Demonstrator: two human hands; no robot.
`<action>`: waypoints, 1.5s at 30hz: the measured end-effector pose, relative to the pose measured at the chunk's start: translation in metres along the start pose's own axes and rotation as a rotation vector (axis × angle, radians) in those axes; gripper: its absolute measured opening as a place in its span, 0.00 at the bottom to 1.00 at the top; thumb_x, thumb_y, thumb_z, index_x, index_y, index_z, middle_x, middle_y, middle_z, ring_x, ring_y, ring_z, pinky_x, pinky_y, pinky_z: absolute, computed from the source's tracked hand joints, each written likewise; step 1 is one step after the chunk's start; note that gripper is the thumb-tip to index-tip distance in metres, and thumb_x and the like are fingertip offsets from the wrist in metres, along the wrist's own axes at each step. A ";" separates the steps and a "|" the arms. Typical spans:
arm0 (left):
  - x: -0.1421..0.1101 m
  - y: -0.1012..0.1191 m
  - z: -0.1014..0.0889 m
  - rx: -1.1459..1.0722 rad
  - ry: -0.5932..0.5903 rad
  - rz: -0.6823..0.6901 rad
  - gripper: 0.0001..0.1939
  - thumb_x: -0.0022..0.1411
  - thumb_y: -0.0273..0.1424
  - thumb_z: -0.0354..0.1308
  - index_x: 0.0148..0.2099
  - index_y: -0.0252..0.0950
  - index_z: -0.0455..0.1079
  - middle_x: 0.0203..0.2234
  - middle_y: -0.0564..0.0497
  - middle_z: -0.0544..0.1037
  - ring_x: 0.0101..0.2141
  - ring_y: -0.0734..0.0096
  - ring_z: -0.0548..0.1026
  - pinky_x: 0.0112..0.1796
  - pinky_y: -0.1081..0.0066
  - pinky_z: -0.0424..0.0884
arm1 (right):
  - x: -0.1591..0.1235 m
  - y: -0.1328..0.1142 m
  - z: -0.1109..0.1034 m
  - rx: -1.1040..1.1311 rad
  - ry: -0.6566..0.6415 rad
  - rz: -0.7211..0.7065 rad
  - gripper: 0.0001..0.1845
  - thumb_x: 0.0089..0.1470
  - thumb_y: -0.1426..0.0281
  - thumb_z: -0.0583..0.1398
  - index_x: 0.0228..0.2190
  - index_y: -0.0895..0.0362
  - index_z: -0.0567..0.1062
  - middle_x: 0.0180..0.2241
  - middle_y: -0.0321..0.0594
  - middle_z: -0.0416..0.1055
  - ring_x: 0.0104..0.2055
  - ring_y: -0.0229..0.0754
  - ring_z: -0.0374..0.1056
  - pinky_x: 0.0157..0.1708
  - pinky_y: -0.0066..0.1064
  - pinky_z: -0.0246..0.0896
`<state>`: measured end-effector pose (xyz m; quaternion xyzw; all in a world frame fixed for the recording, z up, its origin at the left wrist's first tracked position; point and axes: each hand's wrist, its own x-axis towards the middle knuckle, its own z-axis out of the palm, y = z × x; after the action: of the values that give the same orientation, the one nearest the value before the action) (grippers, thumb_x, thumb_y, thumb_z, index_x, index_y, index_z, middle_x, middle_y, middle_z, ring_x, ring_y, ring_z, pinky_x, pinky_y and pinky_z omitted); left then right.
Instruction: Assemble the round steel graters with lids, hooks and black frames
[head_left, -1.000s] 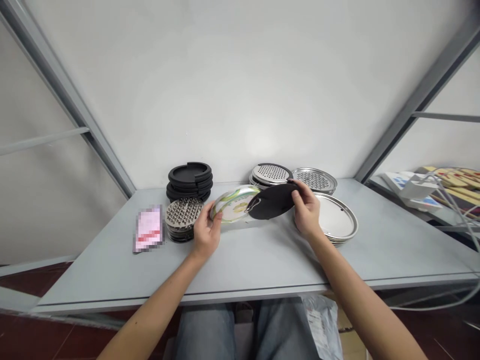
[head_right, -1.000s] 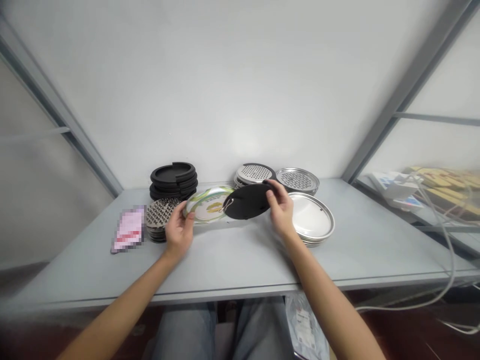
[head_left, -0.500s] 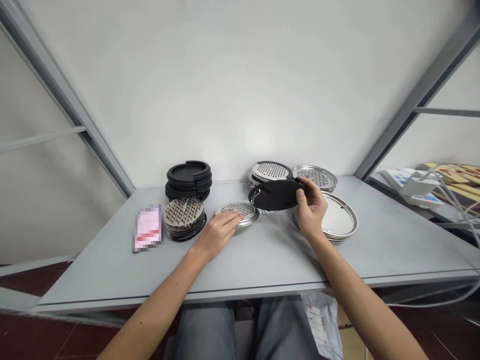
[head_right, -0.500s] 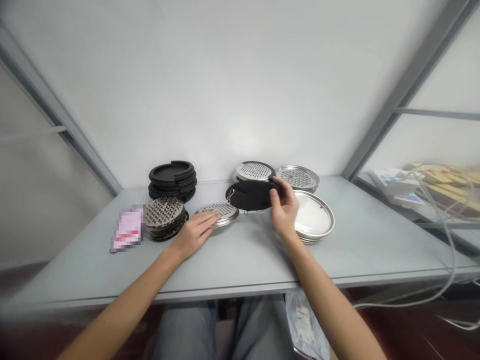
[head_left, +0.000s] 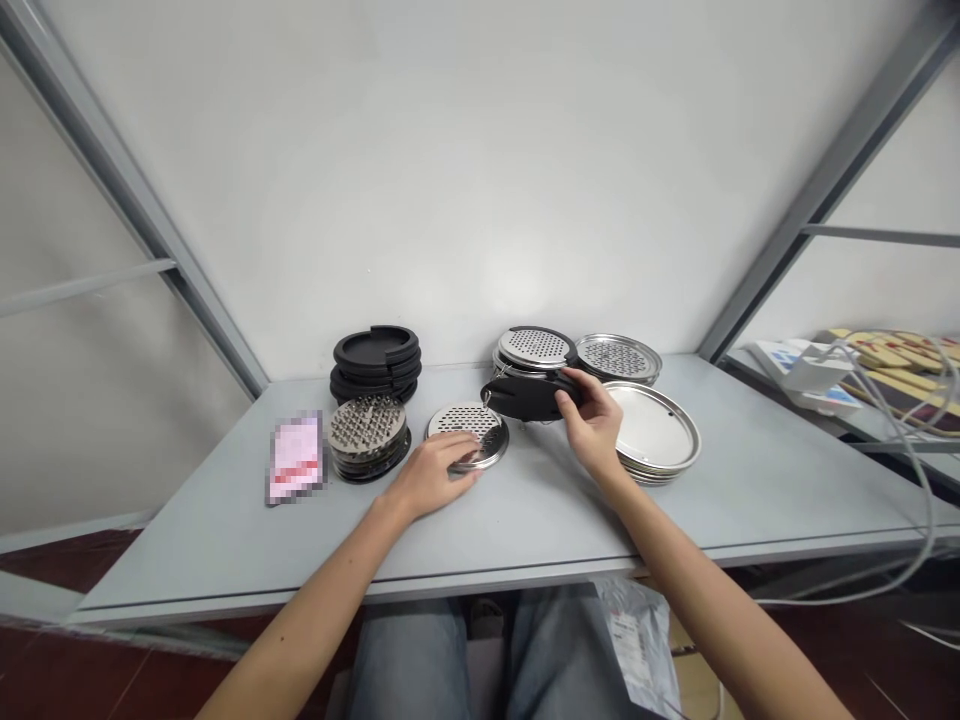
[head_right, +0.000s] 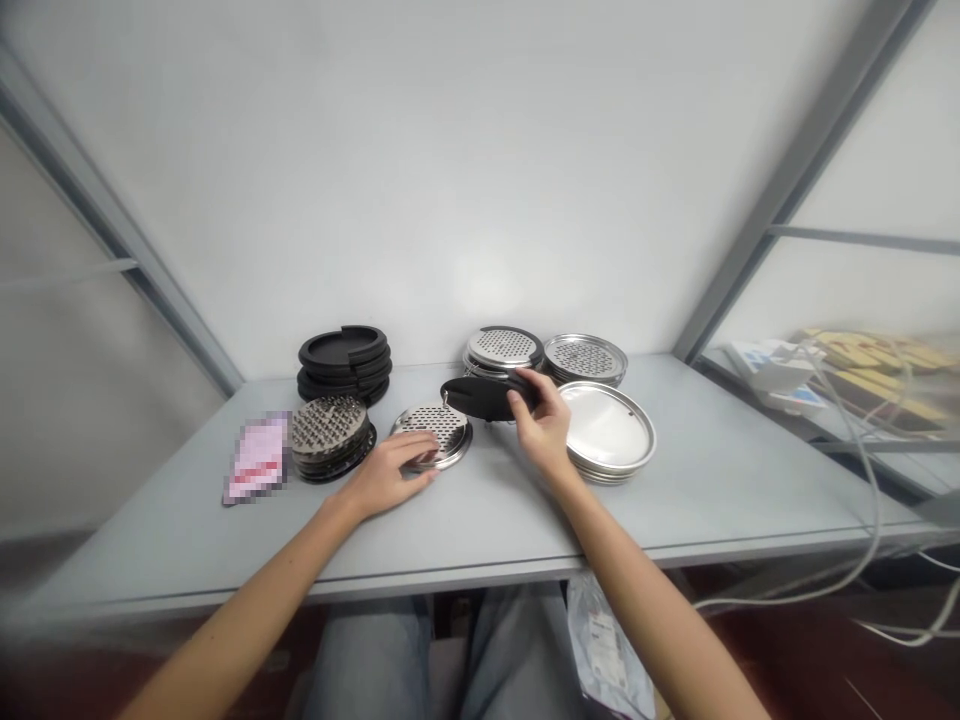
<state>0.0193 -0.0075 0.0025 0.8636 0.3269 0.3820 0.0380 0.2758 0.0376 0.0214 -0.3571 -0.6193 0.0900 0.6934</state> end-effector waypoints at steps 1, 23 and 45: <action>0.001 0.002 -0.001 -0.002 0.087 0.012 0.13 0.60 0.27 0.60 0.48 0.37 0.73 0.44 0.46 0.79 0.46 0.63 0.76 0.49 0.61 0.73 | -0.002 -0.002 0.001 -0.014 -0.022 -0.033 0.16 0.54 0.68 0.61 0.46 0.53 0.73 0.43 0.44 0.73 0.46 0.47 0.70 0.48 0.43 0.66; 0.004 -0.002 -0.006 0.131 0.124 0.019 0.14 0.60 0.31 0.63 0.48 0.38 0.73 0.42 0.47 0.80 0.48 0.61 0.74 0.51 0.54 0.66 | -0.037 -0.017 0.025 -0.032 -0.621 -0.295 0.16 0.55 0.71 0.61 0.47 0.52 0.72 0.44 0.46 0.72 0.48 0.45 0.69 0.47 0.41 0.69; 0.005 -0.007 -0.008 -0.062 0.417 -0.107 0.06 0.61 0.29 0.61 0.42 0.39 0.77 0.34 0.50 0.82 0.34 0.66 0.80 0.44 0.60 0.75 | -0.012 0.008 -0.003 -0.194 -0.502 -0.112 0.18 0.54 0.71 0.61 0.48 0.53 0.73 0.46 0.44 0.74 0.49 0.47 0.70 0.50 0.46 0.65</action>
<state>0.0129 -0.0005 0.0092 0.7456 0.3614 0.5596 0.0163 0.2781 0.0354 0.0074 -0.3535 -0.7964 0.0776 0.4846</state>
